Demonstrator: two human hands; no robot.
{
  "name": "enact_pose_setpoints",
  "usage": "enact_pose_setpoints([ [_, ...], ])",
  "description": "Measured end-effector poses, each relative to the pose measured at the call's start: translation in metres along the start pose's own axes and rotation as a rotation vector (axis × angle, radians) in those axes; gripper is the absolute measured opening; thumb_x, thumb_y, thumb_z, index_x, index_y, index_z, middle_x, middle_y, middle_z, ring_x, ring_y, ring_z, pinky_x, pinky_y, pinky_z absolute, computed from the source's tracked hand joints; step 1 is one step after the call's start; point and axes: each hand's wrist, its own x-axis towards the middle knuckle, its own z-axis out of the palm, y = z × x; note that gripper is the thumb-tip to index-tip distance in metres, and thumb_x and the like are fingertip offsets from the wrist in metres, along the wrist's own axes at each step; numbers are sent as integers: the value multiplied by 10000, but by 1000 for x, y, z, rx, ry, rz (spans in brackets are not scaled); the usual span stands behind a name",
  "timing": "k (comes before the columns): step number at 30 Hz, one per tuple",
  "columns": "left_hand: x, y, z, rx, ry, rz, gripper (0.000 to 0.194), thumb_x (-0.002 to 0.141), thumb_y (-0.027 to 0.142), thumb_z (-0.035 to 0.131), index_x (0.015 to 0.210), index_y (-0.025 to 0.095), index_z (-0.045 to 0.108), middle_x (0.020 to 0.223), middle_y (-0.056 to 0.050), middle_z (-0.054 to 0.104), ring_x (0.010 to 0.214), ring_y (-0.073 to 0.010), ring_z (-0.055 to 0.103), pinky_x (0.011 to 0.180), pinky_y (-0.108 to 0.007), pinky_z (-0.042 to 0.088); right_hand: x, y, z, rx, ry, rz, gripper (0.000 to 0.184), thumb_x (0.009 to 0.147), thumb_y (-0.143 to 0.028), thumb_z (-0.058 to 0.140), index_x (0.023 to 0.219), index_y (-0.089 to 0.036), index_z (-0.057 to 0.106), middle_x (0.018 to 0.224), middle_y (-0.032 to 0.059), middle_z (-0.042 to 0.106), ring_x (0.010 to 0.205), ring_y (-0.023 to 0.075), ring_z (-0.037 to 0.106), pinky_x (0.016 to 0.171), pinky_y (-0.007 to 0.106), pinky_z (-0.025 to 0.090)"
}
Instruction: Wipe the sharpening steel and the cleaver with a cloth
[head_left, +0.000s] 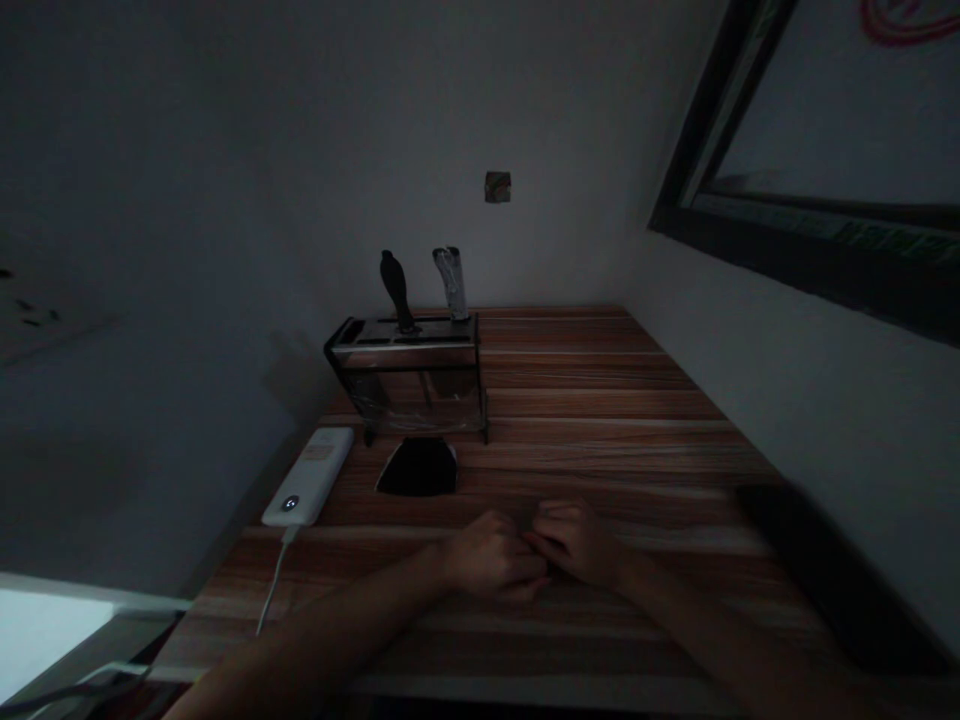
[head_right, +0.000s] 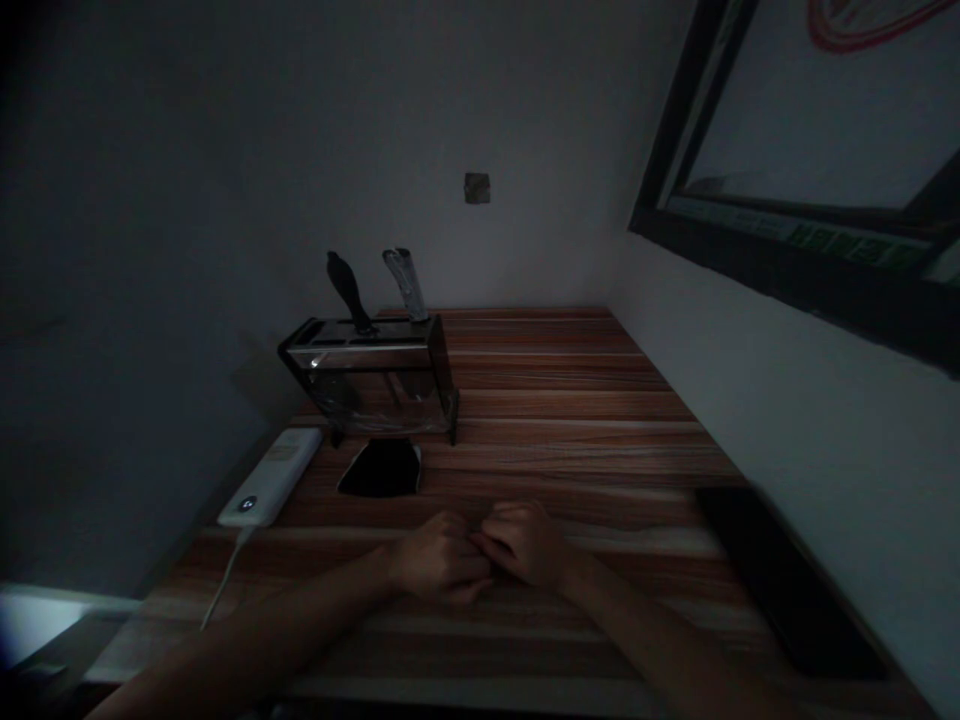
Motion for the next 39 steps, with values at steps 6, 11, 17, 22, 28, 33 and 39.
enact_pose_setpoints([
  [6, 1, 0, -1, -2, -12, -5, 388, 872, 266, 374, 520, 192, 521, 441, 5, 550, 383, -117, 488, 407, -261, 329, -1, 1, 0, 11, 13, -7, 443, 955, -305, 322, 569, -185, 505, 531, 17, 523, 533, 133, 469, 520, 262, 306],
  [11, 1, 1, -2, -10, -45, -20, 365, 865, 264, 393, 530, 187, 516, 450, 4, 554, 393, -105, 485, 429, -235, 330, -1, 2, 1, 1, 19, -9, 437, 954, -306, 329, 570, -184, 497, 535, 15, 516, 539, 130, 465, 526, 260, 296],
  [17, 2, 1, -2, -5, -3, -21, 363, 853, 265, 395, 521, 188, 520, 448, 9, 562, 387, -112, 499, 406, -246, 315, -2, 2, 2, -15, 30, -9, 442, 955, -306, 332, 567, -182, 503, 531, 14, 522, 542, 128, 474, 525, 259, 299],
  [22, 2, 1, -1, -2, -18, -10, 381, 866, 271, 379, 523, 188, 524, 453, 4, 570, 390, -114, 510, 409, -249, 328, 0, 1, 2, -15, 24, -11, 446, 956, -310, 327, 568, -184, 507, 534, 18, 527, 540, 133, 476, 525, 262, 309],
  [28, 1, 0, -1, 0, -31, -5, 369, 869, 259, 376, 540, 190, 527, 461, 5, 566, 400, -112, 503, 418, -248, 342, 0, 1, 2, -7, 13, 0, 455, 958, -323, 315, 570, -186, 509, 533, 19, 524, 533, 137, 473, 514, 267, 303],
  [33, -1, 0, 1, 0, -58, -8, 346, 861, 265, 390, 553, 191, 530, 477, 1, 569, 414, -107, 495, 442, -236, 355, -1, 2, 1, 0, 1, 0, 451, 959, -318, 321, 575, -184, 518, 539, 18, 527, 544, 135, 482, 520, 264, 308],
  [39, -1, 0, 1, 6, -56, -24, 343, 856, 268, 400, 544, 191, 519, 477, 8, 576, 420, -107, 507, 435, -238, 335, -1, 1, 2, -5, 13, 4, 448, 957, -311, 328, 572, -183, 518, 538, 19, 529, 543, 131, 484, 520, 260, 310],
])
